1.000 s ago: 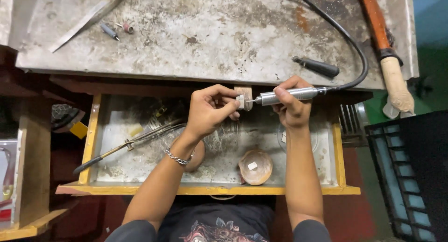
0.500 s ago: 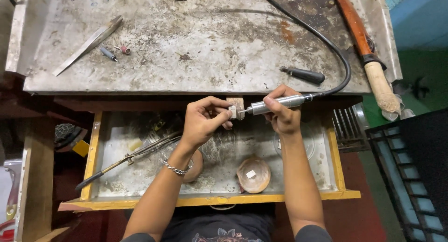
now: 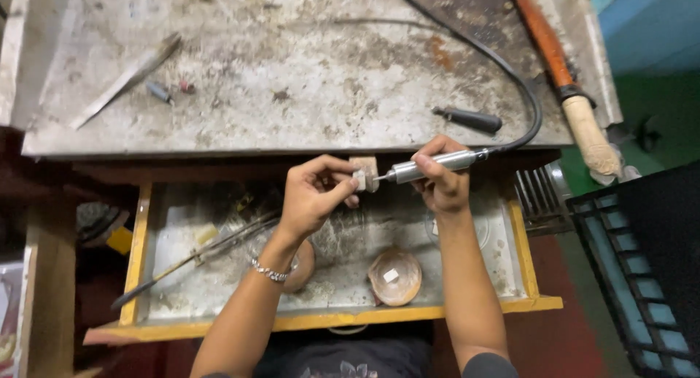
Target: Polishing a small metal jewelry component using a handheld rotary tool at a workbench.
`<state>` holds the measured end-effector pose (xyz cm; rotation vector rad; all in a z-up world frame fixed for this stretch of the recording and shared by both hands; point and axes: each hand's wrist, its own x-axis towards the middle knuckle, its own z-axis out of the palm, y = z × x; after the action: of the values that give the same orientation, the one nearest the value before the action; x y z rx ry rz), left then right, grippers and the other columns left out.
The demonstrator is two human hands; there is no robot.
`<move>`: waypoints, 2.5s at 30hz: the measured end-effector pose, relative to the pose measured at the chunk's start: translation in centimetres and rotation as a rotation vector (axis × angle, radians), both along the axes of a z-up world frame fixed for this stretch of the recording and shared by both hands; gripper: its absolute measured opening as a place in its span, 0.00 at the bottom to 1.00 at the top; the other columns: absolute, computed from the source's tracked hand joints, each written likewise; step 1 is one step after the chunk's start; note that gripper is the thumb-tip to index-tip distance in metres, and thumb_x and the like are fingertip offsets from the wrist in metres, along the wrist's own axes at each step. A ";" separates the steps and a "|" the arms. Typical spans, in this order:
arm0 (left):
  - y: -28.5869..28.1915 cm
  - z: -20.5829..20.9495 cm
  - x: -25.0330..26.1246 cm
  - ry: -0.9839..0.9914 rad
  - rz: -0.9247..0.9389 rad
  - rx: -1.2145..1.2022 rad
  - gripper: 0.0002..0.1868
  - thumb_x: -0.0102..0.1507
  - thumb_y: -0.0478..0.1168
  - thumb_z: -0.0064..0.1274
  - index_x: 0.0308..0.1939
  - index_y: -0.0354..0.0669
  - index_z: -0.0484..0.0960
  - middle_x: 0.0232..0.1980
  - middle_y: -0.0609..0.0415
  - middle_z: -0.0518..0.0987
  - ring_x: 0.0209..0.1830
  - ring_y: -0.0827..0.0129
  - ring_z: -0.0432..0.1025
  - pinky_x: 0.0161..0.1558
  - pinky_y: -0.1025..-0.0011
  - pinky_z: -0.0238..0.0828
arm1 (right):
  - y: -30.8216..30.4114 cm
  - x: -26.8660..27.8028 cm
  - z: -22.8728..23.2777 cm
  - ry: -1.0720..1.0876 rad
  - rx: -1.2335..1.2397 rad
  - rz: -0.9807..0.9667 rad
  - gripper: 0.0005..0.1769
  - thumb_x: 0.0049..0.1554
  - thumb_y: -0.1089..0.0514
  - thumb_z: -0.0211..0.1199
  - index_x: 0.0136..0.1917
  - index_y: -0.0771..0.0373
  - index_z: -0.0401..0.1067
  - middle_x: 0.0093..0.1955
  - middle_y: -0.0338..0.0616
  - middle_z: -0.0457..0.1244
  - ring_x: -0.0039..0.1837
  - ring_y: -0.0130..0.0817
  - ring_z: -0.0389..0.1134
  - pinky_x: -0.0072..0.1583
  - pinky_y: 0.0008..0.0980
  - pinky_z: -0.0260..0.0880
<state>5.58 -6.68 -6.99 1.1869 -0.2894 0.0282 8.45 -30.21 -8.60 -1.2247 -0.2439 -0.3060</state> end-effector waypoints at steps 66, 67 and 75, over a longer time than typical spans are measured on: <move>0.2 1.8 -0.4 0.072 0.058 0.062 0.10 0.59 0.26 0.59 0.44 0.26 0.85 0.31 0.35 0.85 0.25 0.63 0.82 0.27 0.73 0.85 | 0.9 -0.5 0.3 -0.022 -0.049 -0.102 0.18 0.51 0.57 0.73 0.44 0.66 0.65 0.28 0.55 0.64 0.23 0.34 0.65 0.24 0.24 0.61; 0.2 1.9 -0.6 0.067 0.056 0.067 0.10 0.59 0.26 0.59 0.44 0.26 0.85 0.31 0.35 0.85 0.25 0.63 0.82 0.27 0.73 0.85 | 0.8 -0.5 0.2 -0.026 -0.043 -0.104 0.18 0.51 0.57 0.73 0.44 0.66 0.65 0.28 0.55 0.64 0.23 0.34 0.65 0.24 0.24 0.61; -0.1 2.7 -0.8 0.096 0.050 0.051 0.12 0.59 0.26 0.59 0.47 0.24 0.84 0.31 0.33 0.84 0.24 0.63 0.81 0.27 0.72 0.84 | 0.5 -0.1 -0.1 -0.024 -0.007 -0.071 0.18 0.50 0.58 0.74 0.42 0.70 0.67 0.26 0.56 0.63 0.22 0.36 0.65 0.23 0.25 0.61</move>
<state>4.75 -6.81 -4.32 1.2422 -0.1768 0.0076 8.36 -29.71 -8.70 -1.2389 -0.2232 -0.3817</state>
